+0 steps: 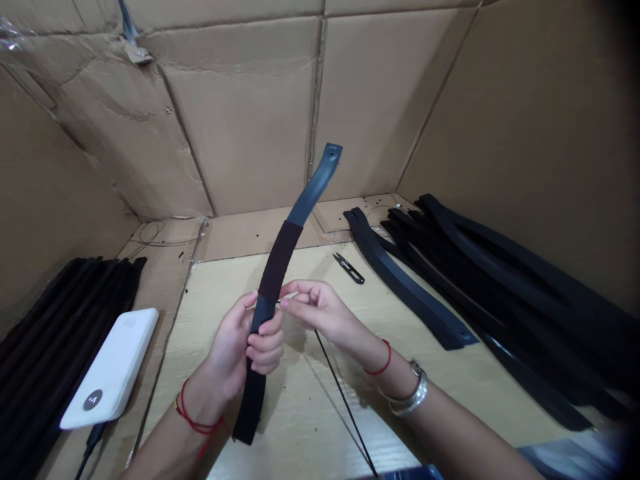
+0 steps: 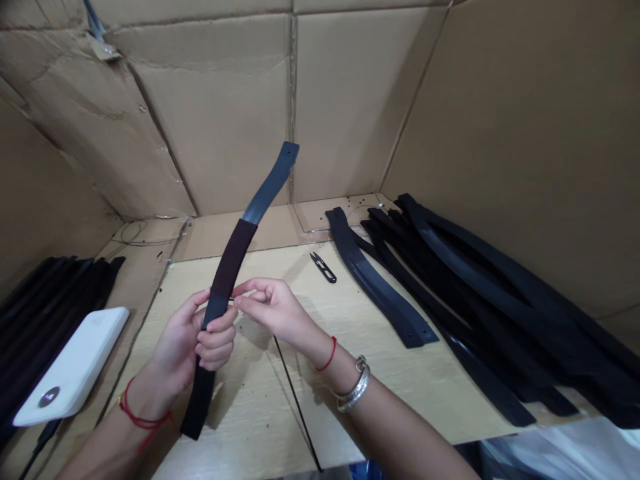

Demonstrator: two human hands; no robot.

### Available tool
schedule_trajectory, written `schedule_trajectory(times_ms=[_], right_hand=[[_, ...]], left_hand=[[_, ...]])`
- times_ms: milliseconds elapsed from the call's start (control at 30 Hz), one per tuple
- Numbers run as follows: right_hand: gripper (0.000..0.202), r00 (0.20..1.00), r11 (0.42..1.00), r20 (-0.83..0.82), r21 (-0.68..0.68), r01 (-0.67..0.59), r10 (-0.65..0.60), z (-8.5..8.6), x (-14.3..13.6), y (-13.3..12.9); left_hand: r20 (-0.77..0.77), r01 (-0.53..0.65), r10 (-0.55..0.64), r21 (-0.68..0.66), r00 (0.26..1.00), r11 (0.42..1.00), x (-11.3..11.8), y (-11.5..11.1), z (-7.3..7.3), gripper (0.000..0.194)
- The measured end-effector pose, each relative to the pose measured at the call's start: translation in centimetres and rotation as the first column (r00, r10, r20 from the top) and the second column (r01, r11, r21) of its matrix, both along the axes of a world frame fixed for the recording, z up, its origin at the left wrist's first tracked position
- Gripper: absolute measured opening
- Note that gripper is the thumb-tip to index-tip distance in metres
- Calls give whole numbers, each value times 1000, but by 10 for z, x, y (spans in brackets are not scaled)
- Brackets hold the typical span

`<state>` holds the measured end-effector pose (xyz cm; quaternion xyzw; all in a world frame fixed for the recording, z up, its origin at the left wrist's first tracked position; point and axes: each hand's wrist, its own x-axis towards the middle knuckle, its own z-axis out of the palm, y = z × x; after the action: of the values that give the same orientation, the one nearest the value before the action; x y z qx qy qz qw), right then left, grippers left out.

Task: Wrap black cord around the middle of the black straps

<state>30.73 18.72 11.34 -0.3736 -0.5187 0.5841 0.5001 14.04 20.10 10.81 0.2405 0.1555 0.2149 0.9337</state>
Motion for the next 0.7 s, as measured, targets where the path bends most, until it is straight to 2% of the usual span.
schedule_trajectory(times_ms=[133,267,367,433,500,567,633,700], right_hand=[[39,995,995,-35,40,-91,93,-2,-1,-1],[40,970,971,-84,85,-223,230,-3,0,-5],[37,977,979,-90,72,-189,195,-2,0,-10],[26,994,993,-53,78,-91,95,-2,-3,-13],[20,1000,993,-2,112,26,-26,-3,-6,-14],[20,992,985,28,127,119,-124,-3,-10,-12],[21,986,981,30,111,160,-164,-4,-12,-10],[24,992,989,22,77,123,-125,-4,-13,-7]], left_hand=[[63,120,-117,-62,991,991,1,-3,-8,50],[72,267,-262,-77,962,961,3,-8,-16,59],[4,341,-341,-14,940,940,9,-11,-15,65],[-108,253,-248,33,963,967,14,-13,-13,61],[-248,22,3,96,969,995,18,-14,-11,54],[-338,-163,205,149,918,975,21,-14,-11,54],[-359,-206,251,159,899,966,20,-12,-10,58],[-329,-149,179,115,927,982,18,-9,-9,60]])
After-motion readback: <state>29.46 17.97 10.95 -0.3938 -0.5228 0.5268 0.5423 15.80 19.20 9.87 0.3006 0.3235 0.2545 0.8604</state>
